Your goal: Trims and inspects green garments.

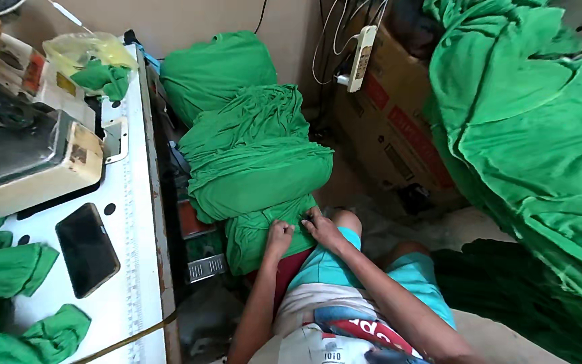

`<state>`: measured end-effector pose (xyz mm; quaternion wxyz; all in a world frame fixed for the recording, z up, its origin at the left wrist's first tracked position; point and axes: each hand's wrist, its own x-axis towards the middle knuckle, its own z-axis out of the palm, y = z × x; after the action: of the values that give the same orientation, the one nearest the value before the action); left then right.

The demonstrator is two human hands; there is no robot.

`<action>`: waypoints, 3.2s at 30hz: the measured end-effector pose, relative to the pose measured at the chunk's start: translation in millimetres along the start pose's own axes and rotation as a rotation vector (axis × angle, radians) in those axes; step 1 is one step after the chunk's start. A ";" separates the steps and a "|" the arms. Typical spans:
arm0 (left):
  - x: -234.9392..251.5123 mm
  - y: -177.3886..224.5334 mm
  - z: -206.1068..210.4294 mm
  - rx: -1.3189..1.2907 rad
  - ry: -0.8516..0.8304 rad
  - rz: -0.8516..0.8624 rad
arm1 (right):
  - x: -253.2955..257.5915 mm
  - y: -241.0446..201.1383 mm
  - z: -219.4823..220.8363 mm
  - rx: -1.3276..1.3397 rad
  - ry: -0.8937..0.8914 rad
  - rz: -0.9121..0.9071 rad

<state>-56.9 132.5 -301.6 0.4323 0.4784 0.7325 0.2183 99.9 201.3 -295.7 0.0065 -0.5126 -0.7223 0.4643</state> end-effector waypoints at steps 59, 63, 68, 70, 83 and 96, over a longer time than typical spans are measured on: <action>-23.9 13.6 4.3 -0.870 -0.200 -0.289 | -24.2 9.1 6.3 -0.129 0.241 -0.223; -0.9 12.0 15.5 -0.969 0.110 -0.218 | -25.9 12.5 6.5 -0.170 0.194 -0.270; 2.8 0.1 10.2 -0.985 0.077 -0.275 | -20.6 8.5 7.8 -0.206 0.123 -0.268; 2.1 -2.3 12.7 -0.992 0.082 -0.257 | -20.3 8.7 7.7 -0.213 0.101 -0.270; 3.0 -8.2 18.3 -1.058 0.105 -0.213 | -4.8 10.5 4.5 -0.005 0.110 -0.181; 1.6 -10.1 16.6 -1.039 0.041 -0.166 | -3.0 8.2 8.9 -0.132 0.101 -0.220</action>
<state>-48.4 127.8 -318.5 0.6140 0.1371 0.5716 0.5268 103.1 193.5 -304.9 0.0601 -0.4522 -0.8019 0.3859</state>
